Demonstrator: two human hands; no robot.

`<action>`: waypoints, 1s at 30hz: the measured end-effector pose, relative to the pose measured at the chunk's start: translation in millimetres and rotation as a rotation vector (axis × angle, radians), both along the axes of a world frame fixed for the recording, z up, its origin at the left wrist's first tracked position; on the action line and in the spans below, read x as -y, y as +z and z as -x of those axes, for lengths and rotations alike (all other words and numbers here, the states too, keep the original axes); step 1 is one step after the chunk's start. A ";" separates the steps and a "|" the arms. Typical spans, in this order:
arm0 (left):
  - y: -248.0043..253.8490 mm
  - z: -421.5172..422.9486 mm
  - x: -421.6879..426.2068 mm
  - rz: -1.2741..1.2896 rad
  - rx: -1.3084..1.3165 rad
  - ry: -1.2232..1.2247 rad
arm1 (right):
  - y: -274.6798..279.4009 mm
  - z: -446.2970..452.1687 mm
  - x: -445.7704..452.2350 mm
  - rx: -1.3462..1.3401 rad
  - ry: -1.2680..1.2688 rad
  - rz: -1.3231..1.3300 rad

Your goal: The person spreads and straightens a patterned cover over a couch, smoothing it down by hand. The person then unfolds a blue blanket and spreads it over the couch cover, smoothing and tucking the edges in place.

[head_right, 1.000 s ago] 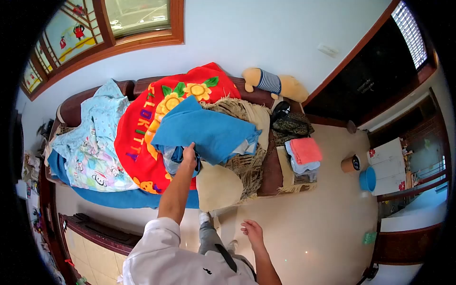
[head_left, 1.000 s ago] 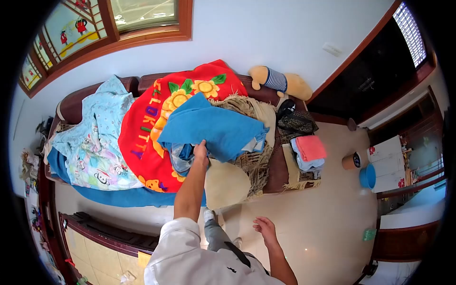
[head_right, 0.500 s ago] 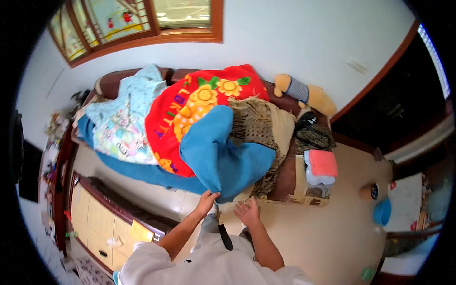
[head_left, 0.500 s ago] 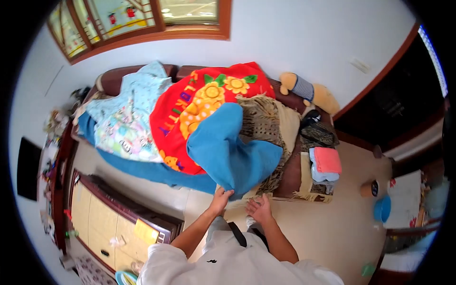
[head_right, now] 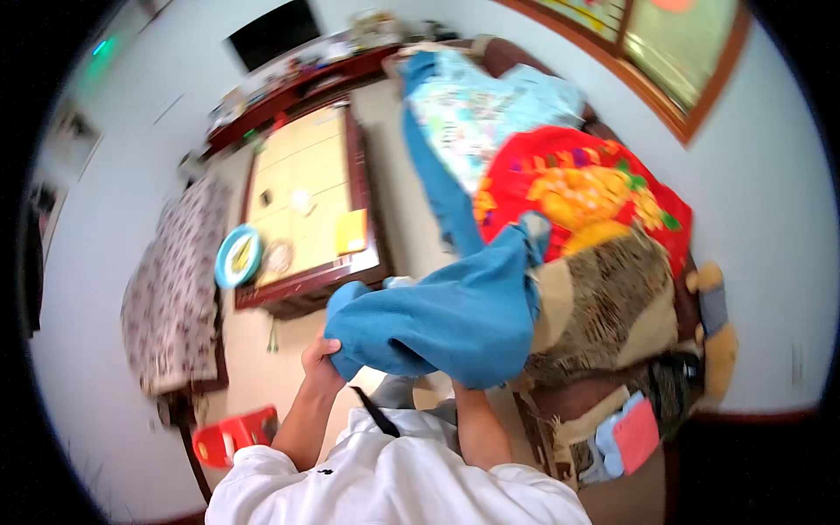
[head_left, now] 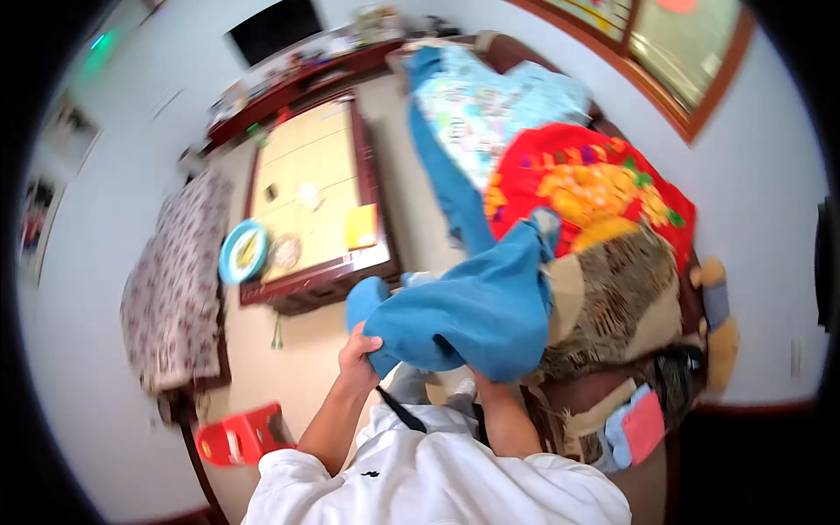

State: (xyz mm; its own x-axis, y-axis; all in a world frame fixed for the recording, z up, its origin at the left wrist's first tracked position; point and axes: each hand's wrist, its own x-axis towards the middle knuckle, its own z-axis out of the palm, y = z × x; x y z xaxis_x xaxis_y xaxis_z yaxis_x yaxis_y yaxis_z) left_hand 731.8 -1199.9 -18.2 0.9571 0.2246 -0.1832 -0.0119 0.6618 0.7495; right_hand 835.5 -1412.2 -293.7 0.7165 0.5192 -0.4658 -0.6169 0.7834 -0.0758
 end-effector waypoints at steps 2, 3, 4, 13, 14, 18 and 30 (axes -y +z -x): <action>12.0 53.9 -19.2 0.020 0.063 0.130 | 13.7 14.8 -20.0 -0.019 0.127 0.084; 18.3 82.2 -27.2 0.028 0.100 0.192 | 19.2 23.9 -32.6 -0.018 0.191 0.122; 26.1 112.7 -30.1 0.055 0.117 0.301 | 24.1 31.7 -49.0 -0.010 0.253 0.150; 24.0 402.4 -108.7 -0.014 0.639 0.592 | 38.2 194.6 -210.9 0.097 0.703 0.354; 19.1 433.2 -121.4 -0.028 0.654 0.614 | 37.6 218.5 -228.0 0.104 0.743 0.366; 13.5 580.3 -154.3 -0.112 0.300 1.070 | 40.2 310.3 -288.4 0.133 0.869 0.442; -34.2 774.0 -233.6 -0.719 -1.640 0.361 | 68.6 479.9 -477.5 0.295 1.233 0.489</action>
